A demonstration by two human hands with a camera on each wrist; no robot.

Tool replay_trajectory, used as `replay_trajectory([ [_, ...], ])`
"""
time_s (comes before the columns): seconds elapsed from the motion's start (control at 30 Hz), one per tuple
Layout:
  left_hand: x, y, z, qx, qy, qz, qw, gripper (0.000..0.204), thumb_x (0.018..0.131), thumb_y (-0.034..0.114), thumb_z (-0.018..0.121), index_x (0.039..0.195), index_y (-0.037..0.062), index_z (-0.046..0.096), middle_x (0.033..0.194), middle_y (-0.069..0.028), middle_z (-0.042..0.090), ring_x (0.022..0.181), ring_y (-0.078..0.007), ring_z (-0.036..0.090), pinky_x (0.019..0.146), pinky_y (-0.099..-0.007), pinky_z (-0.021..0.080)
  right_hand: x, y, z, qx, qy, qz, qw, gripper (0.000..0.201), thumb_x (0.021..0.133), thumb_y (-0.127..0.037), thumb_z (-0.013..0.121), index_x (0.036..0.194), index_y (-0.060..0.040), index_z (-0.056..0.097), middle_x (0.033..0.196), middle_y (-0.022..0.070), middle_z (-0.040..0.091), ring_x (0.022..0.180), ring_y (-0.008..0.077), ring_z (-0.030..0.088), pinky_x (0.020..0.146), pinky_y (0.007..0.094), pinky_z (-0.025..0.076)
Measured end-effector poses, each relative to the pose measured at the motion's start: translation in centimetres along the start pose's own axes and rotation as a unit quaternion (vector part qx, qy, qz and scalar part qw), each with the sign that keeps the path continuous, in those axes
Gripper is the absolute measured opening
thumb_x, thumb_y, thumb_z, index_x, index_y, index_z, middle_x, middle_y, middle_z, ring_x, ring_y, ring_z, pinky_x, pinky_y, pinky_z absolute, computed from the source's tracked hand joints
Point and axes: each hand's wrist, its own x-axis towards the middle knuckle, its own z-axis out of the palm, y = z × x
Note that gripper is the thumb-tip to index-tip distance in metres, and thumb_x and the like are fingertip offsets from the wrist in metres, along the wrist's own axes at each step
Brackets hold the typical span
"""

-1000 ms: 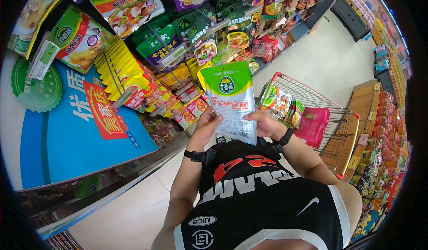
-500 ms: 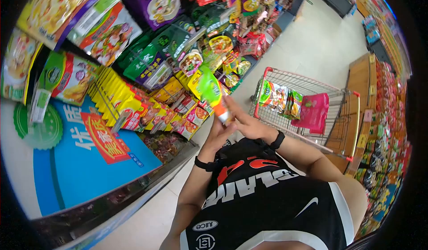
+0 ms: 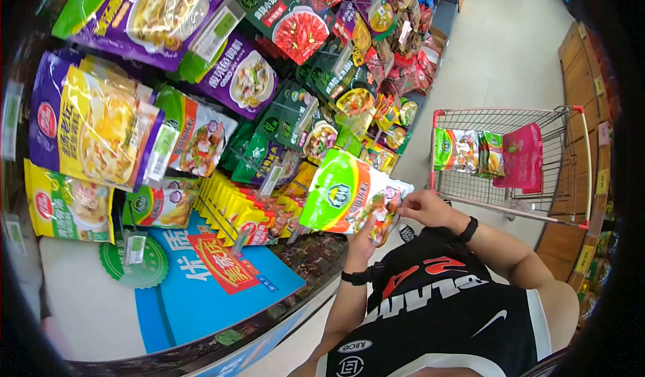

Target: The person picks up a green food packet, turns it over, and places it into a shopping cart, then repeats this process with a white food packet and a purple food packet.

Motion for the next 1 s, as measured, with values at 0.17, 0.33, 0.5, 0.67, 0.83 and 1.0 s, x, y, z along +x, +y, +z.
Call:
replay_trajectory([
  [0.17, 0.6, -0.7, 4.5, 0.069, -0.001, -0.004, 0.998, 0.036, 0.092, 0.007, 0.065, 0.127, 0.0026, 0.054, 0.115, -0.0073, 0.063, 0.085, -0.0108, 0.063, 0.063, -0.0236, 0.052, -0.2, 4.4, -1.6, -0.009, -0.098, 0.013, 0.995, 0.045, 0.090, -0.041, 0.067, 0.110, -0.0010, 0.065, 0.089, 0.0163, 0.069, 0.076, 0.0213, 0.066, 0.070, 0.0333, 0.052],
  [0.33, 3.0, -2.5, 8.3, 0.116, -0.003, -0.031, 0.993, 0.038, 0.094, 0.008, 0.063, 0.129, 0.0006, 0.053, 0.124, -0.0092, 0.061, 0.110, -0.0175, 0.060, 0.091, -0.0317, 0.050, -0.9, 6.3, -4.0, 0.198, -0.116, 0.047, 0.972, 0.061, 0.095, -0.041, 0.060, 0.137, 0.0007, 0.042, 0.114, 0.0136, 0.063, 0.097, 0.0190, 0.063, 0.082, 0.0321, 0.052],
  [0.5, 7.7, -6.2, 15.7, 0.192, -0.050, 0.020, 0.980, 0.037, 0.096, 0.019, 0.062, 0.128, 0.0012, 0.054, 0.124, -0.0060, 0.059, 0.109, -0.0152, 0.058, 0.093, -0.0322, 0.048, -2.8, 10.9, -8.7, 0.483, -0.004, 0.056, 0.874, 0.052, 0.101, -0.031, 0.053, 0.139, 0.0001, 0.038, 0.122, 0.0095, 0.058, 0.099, 0.0187, 0.063, 0.087, 0.0350, 0.052],
  [0.67, 10.4, -8.0, 23.4, 0.302, -0.024, -0.078, 0.950, 0.038, 0.098, 0.026, 0.059, 0.126, -0.0001, 0.056, 0.120, -0.0082, 0.061, 0.106, -0.0159, 0.058, 0.093, -0.0332, 0.047, -4.2, 13.6, -14.1, 0.585, 0.069, 0.055, 0.806, 0.037, 0.101, -0.024, 0.052, 0.133, -0.0076, 0.047, 0.126, 0.0052, 0.059, 0.112, 0.0161, 0.058, 0.095, 0.0390, 0.049],
  [0.83, 13.2, -13.6, 23.8, 0.173, 0.041, -0.059, 0.982, 0.039, 0.097, 0.010, 0.058, 0.134, 0.0015, 0.047, 0.130, -0.0087, 0.056, 0.115, -0.0188, 0.055, 0.097, -0.0358, 0.046, -5.1, 17.8, -17.0, 0.631, 0.184, 0.068, 0.750, 0.029, 0.099, -0.011, 0.055, 0.127, -0.0082, 0.049, 0.106, 0.0023, 0.059, 0.094, 0.0121, 0.058, 0.083, 0.0319, 0.051],
  [1.0, 16.0, -17.6, 21.4, 0.187, 0.098, -0.093, 0.973, 0.027, 0.096, 0.006, 0.058, 0.122, 0.0051, 0.054, 0.117, -0.0056, 0.061, 0.102, -0.0156, 0.059, 0.085, -0.0337, 0.049, -6.0, 24.0, -18.1, 0.609, 0.278, 0.141, 0.729, 0.022, 0.100, -0.010, 0.051, 0.121, -0.0037, 0.048, 0.091, 0.0006, 0.058, 0.076, 0.0083, 0.057, 0.069, 0.0246, 0.051],
])
